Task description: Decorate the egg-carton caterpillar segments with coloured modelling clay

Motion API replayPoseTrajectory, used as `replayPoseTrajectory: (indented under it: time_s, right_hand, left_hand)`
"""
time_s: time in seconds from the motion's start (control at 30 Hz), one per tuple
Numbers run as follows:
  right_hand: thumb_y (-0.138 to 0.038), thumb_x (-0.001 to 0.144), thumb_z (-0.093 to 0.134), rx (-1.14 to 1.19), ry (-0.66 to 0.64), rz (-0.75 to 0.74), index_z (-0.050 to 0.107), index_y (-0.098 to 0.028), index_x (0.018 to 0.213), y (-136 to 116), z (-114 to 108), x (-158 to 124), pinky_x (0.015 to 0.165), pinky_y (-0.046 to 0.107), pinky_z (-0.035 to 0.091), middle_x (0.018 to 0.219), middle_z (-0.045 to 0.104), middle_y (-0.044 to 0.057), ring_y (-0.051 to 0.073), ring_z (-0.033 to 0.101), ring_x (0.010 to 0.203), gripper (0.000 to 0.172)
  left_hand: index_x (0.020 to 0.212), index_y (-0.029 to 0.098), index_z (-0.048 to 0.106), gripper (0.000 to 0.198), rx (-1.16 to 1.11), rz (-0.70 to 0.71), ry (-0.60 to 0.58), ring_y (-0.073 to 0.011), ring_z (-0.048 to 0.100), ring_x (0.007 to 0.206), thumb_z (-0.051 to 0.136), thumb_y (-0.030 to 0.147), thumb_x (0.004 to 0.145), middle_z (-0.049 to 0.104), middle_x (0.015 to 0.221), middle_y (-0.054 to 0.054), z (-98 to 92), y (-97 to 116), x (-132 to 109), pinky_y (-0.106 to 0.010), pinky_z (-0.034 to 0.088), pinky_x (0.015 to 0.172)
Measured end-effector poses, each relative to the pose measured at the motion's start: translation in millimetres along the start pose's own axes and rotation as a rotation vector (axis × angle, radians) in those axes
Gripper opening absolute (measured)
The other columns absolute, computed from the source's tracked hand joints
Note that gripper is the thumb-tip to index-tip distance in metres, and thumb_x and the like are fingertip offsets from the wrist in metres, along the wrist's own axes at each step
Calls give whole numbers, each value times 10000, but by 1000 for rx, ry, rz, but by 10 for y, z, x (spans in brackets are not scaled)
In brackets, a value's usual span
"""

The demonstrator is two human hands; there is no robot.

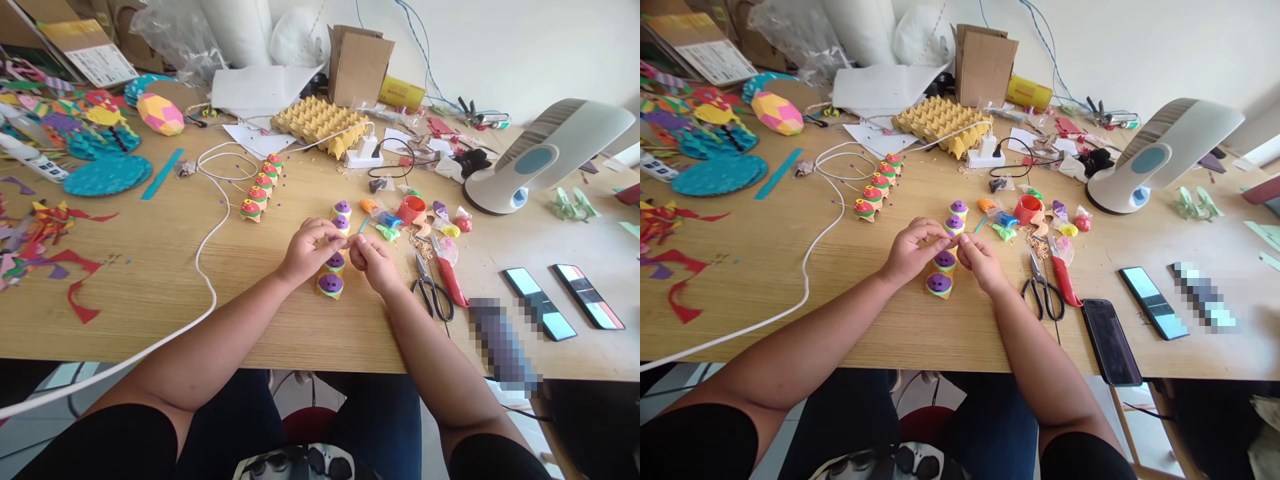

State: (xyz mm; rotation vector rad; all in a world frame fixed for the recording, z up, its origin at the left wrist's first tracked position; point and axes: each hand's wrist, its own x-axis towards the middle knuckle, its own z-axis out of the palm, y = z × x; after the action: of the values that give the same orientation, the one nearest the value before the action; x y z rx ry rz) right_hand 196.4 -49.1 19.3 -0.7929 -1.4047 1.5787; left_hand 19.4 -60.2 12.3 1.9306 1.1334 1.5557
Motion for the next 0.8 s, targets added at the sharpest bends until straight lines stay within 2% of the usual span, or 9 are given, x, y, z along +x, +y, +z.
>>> replayPoseTrajectory:
  time_s: [0.3,0.57,0.7,0.8]
  right_hand:
    - [-545,760,785,-23,107,53,600,-201,805,-78,39,-2,478,244,196,580,417,-77,63,289,486,393]
    - [-420,840,675,123,108,67,485,-226,767,-94,28,-4,475,242,152,529,332,-91,78,222,475,281]
    - [-453,895,619,140,89,28,417,-218,651,-87,18,1,472,251,161,514,336,-70,79,233,473,395]
    - [-518,874,662,111,101,11,456,-209,641,-57,15,11,470,248,157,515,330,-76,70,243,466,438]
  left_hand:
    - [904,232,738,150,94,74,-4,-191,641,950,677,366,932,717,913,-31,-14,47,6,-379,496,925]
    - [968,228,734,190,121,-5,56,-203,626,977,603,364,969,729,973,-40,-44,37,-14,-383,498,956]
    - [967,223,733,187,124,-5,54,-201,624,961,600,355,969,729,968,-41,-40,27,-14,-378,494,941]
    - [956,214,734,170,114,16,49,-198,625,965,609,328,964,733,962,-40,-34,26,-12,-377,487,946]
